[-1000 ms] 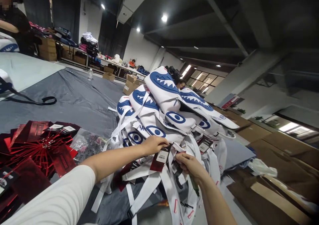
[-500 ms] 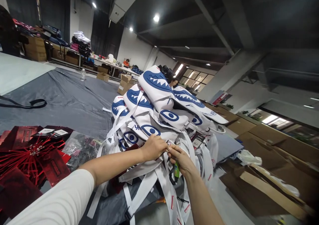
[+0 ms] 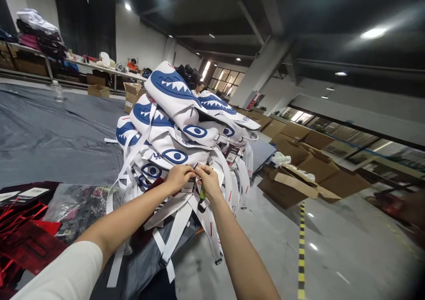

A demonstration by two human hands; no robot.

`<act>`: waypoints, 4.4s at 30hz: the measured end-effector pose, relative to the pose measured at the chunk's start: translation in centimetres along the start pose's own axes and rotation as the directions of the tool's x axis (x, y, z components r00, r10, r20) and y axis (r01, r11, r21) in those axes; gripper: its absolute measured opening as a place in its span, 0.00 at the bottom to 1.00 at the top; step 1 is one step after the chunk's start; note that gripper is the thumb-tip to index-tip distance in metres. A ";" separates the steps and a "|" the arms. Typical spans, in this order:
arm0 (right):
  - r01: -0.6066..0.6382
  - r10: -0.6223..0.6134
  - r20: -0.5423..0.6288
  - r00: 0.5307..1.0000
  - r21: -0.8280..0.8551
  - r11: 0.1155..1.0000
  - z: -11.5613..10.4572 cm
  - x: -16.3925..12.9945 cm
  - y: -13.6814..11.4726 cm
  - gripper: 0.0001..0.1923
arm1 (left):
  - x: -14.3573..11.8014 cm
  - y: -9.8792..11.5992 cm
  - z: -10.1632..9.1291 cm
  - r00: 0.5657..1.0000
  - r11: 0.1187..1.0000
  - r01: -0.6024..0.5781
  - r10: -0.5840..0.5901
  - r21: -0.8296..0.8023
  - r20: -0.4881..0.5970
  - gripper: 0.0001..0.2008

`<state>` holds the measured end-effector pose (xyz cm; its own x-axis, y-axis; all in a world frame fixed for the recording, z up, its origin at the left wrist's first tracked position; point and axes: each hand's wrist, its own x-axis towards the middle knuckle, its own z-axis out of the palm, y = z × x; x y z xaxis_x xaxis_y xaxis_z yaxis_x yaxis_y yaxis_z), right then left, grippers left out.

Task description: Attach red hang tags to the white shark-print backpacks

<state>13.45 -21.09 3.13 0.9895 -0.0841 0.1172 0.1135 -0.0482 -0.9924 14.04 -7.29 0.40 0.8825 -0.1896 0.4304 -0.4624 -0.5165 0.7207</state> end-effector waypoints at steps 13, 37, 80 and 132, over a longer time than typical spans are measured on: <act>0.151 -0.155 -0.008 0.988 -0.178 0.972 -0.2 -0.4 0.5 0.14 | 0.1 0.2 0.1 0.996 0.995 0.087 -0.088 0.047 0.006 0.06; 0.281 -0.297 -0.043 0.954 -0.214 0.935 0.4 0.4 1.9 0.08 | -0.2 1.7 -1.9 0.988 0.980 0.120 -0.134 0.162 0.077 0.07; 0.262 -0.276 -0.110 0.955 -0.127 0.957 0.7 0.5 2.5 0.06 | 0.1 2.9 -2.3 0.990 0.928 0.058 -0.101 0.367 0.098 0.07; 0.093 -0.108 -0.113 0.988 -0.133 0.987 -0.6 -1.0 0.5 0.25 | -0.1 3.3 -1.7 0.988 0.983 0.051 -0.076 0.178 0.131 0.13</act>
<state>12.49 -21.59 2.56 0.9552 -0.1899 0.2270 0.1918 -0.1873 -0.9634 12.26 -7.50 3.63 0.9185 -0.2579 0.2997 -0.3938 -0.6658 0.6337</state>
